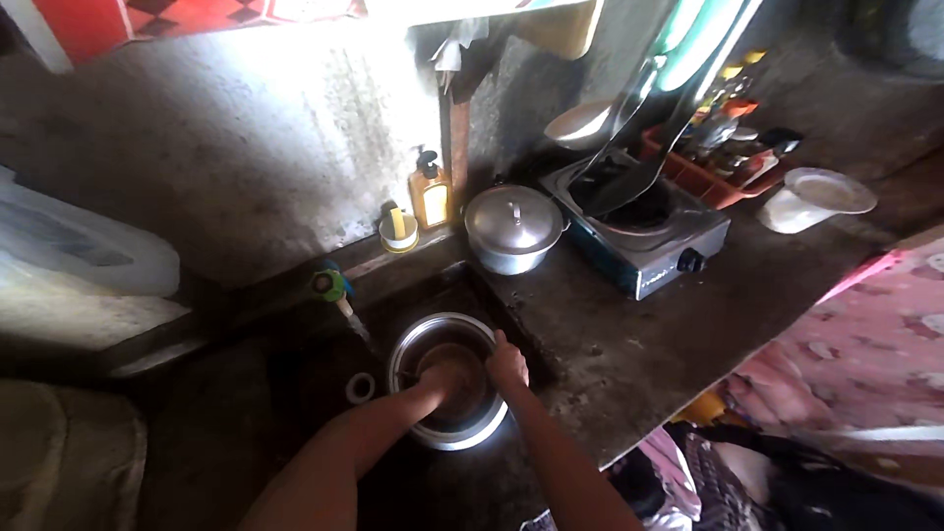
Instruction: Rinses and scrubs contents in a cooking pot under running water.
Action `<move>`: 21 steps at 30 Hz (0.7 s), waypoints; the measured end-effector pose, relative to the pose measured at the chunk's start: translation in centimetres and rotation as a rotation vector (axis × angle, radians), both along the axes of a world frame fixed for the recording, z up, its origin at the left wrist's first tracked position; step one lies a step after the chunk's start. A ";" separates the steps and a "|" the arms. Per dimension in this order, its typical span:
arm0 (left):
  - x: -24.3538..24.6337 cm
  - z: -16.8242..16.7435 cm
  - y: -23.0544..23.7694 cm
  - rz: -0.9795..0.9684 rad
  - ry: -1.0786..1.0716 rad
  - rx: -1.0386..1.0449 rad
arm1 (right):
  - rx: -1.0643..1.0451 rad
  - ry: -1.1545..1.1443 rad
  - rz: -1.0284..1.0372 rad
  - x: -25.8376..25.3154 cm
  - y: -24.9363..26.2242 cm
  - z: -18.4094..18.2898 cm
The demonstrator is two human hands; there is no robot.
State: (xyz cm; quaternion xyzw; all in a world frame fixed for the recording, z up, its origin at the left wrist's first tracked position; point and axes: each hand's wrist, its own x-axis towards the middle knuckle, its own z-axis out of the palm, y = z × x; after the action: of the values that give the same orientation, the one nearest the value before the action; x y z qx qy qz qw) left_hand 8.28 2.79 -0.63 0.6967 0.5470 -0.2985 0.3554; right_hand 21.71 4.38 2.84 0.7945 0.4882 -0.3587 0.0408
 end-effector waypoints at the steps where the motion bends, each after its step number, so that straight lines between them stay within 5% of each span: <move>1: 0.0 0.1 -0.1 -0.007 -0.003 -0.001 | -0.001 0.003 0.000 0.0 0.0 0.0; 13: -1.0 0.3 -2.3 -0.138 -0.029 -0.051 | 0.004 -0.008 0.035 -0.5 -0.3 -0.2; 17: -0.5 -0.2 -0.2 0.009 -0.025 0.010 | 0.007 -0.007 0.039 -0.5 -0.2 0.0; 21: -1.2 -1.4 -1.6 -0.116 -0.006 -0.041 | -0.003 -0.016 0.036 -0.6 -0.3 -0.1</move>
State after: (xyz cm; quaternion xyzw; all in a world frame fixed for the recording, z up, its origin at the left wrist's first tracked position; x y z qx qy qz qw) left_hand 7.13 1.23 -1.98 0.7208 0.4983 -0.3276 0.3533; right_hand 21.15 4.10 2.79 0.7884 0.5016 -0.3522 0.0525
